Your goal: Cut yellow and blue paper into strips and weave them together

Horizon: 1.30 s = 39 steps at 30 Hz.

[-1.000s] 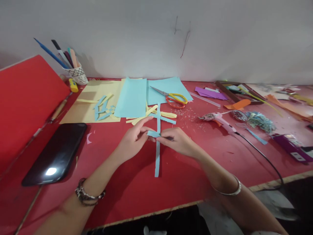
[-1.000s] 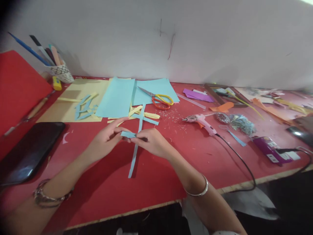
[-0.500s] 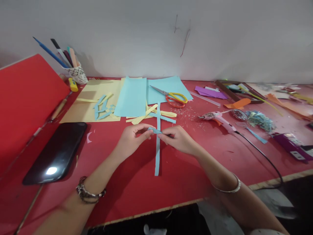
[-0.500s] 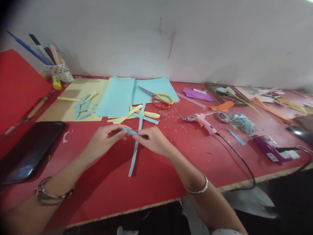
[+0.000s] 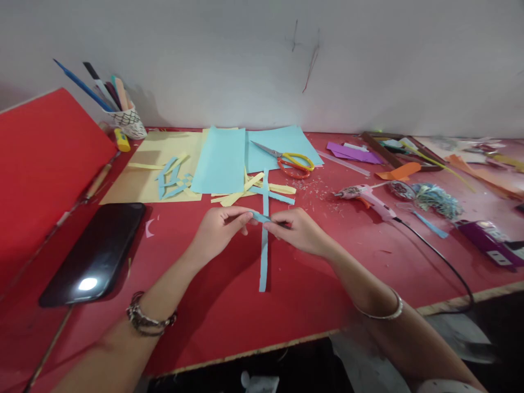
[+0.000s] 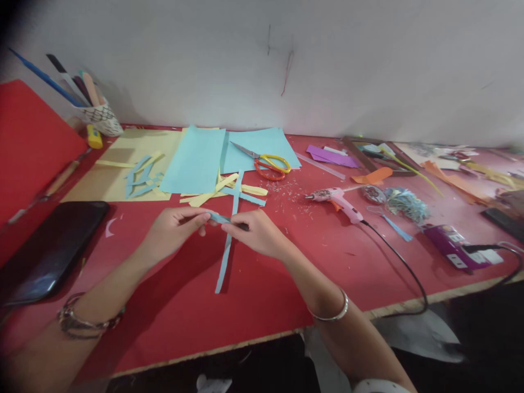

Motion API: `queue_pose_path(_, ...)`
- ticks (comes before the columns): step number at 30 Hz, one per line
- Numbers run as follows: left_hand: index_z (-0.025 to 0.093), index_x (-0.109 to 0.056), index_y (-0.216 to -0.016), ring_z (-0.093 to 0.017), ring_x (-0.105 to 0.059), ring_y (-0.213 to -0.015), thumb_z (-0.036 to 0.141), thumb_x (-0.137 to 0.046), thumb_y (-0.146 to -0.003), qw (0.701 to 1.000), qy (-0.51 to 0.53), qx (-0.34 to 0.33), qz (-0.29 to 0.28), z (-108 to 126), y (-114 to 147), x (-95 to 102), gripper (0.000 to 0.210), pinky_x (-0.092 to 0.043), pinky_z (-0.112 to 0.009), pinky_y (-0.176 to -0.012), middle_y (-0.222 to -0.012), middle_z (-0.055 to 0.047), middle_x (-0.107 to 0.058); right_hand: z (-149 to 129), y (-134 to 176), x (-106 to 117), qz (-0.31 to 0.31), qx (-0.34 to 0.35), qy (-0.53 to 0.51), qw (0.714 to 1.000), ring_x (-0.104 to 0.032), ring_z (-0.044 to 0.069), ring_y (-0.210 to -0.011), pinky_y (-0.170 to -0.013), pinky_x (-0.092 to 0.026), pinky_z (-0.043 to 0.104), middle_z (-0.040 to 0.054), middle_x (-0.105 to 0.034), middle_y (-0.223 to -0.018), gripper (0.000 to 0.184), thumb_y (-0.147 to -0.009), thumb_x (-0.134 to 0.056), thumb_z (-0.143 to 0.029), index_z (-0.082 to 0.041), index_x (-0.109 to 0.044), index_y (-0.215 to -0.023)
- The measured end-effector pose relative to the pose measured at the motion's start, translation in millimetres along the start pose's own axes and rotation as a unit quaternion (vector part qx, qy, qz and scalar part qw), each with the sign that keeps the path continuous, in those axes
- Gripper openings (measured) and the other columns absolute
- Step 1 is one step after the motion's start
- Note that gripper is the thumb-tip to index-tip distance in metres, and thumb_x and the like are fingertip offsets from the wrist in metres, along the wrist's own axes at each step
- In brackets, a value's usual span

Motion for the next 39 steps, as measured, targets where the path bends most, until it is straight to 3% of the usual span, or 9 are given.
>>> queue_pose_path(12, 0.019, -0.064, -0.071, -0.010, -0.052, -0.049, 0.033, -0.045, -0.078, 0.999, -0.030, -0.015, -0.013, 1.5, -1.7, 2.8, 0.025, -0.043, -0.021, -0.053, -0.048, 0.003, -0.055, -0.2, -0.5, 2.3, 0.002, -0.003, -0.006, 1.000, -0.026, 0.005, -0.047, -0.045, -0.021, 0.020, -0.0063, -0.026, -0.049, 0.034, -0.079, -0.046, -0.031, -0.017, -0.033, -0.051)
queue_pose_path(19, 0.017, -0.063, -0.072, -0.009, -0.051, -0.048, 0.032, -0.041, -0.080, 0.999, -0.050, -0.005, 0.009, -4.3, -5.3, 9.9, 0.028, -0.042, -0.020, -0.054, -0.053, 0.002, -0.056, 0.1, 0.2, 4.9, -0.003, -0.013, -0.034, 0.999, -0.033, 0.006, -0.048, -0.048, -0.027, 0.020, -0.0055, -0.037, -0.052, 0.025, -0.078, -0.047, -0.029, -0.016, -0.043, -0.058)
queue_pose_path(26, 0.016, -0.061, -0.066, -0.010, -0.050, -0.048, 0.029, -0.040, -0.078, 0.995, -0.047, 0.027, 0.082, -7.9, -8.3, 22.6, 0.027, -0.041, -0.021, -0.054, -0.052, 0.001, -0.057, 3.7, 0.2, 12.2, 0.014, -0.005, -0.041, 0.999, -0.038, 0.006, -0.048, -0.048, -0.030, 0.020, -0.0051, -0.043, -0.051, 0.022, -0.077, -0.050, -0.031, -0.015, -0.050, -0.062)
queue_pose_path(29, 0.017, -0.059, -0.063, -0.011, -0.049, -0.049, 0.029, -0.041, -0.078, 0.991, -0.040, 0.031, 0.126, -13.0, -10.1, 32.4, 0.026, -0.041, -0.022, -0.055, -0.049, 0.002, -0.054, 7.5, 0.0, 14.7, 0.023, -0.031, -0.066, 0.997, -0.043, 0.006, -0.046, -0.047, -0.032, 0.020, -0.0044, -0.048, -0.050, 0.022, -0.075, -0.052, -0.033, -0.015, -0.051, -0.062)
queue_pose_path(35, 0.018, -0.056, -0.064, -0.011, -0.048, -0.053, 0.030, -0.041, -0.078, 0.982, -0.015, 0.032, 0.186, -21.3, -10.2, 44.1, 0.023, -0.040, -0.022, -0.059, -0.050, 0.003, -0.049, 14.0, -1.6, 19.9, 0.107, -0.072, -0.136, 0.982, -0.052, 0.008, -0.049, -0.049, -0.039, 0.021, -0.0013, -0.054, -0.049, 0.031, -0.079, -0.044, -0.034, -0.015, -0.052, -0.055)
queue_pose_path(39, 0.019, -0.054, -0.063, -0.011, -0.047, -0.054, 0.030, -0.040, -0.079, 0.981, -0.004, 0.020, 0.194, -18.6, -8.9, 43.1, 0.024, -0.040, -0.022, -0.060, -0.052, 0.003, -0.050, 13.7, -2.3, 20.7, 0.171, -0.066, -0.194, 0.964, -0.057, 0.009, -0.053, -0.053, -0.045, 0.023, -0.0004, -0.059, -0.056, 0.021, -0.075, -0.050, -0.029, -0.016, -0.054, -0.059)
Point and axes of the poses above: each hand's wrist, its own y-axis away from the middle knuckle, its own x-axis out of the back of the hand, z = x × y, the point moved 5 cm from there along -y, towards the middle knuckle
